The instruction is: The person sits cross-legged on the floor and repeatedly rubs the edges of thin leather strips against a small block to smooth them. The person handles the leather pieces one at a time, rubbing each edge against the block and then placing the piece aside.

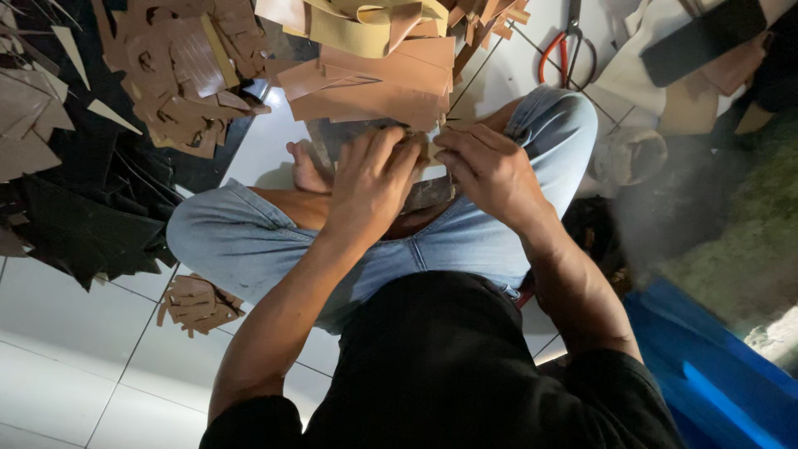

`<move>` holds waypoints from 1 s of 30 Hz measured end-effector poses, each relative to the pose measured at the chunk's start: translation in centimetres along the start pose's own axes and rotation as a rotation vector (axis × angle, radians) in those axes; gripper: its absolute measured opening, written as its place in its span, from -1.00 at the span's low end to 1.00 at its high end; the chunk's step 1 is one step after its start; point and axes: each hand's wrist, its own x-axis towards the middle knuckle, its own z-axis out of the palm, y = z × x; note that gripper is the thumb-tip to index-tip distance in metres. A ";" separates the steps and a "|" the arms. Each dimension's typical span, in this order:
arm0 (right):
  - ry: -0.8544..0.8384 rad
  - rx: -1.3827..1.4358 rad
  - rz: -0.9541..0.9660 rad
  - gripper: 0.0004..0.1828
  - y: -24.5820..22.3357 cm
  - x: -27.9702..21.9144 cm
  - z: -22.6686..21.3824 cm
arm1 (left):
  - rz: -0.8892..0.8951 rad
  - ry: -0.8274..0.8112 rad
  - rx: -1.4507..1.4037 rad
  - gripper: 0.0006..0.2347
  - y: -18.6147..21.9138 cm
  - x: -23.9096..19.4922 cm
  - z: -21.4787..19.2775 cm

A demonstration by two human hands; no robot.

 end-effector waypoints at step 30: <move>0.284 0.348 0.521 -0.79 3.4 -1.7 6.9 | 0.011 -0.073 -0.267 -0.72 -0.8 -0.1 0.5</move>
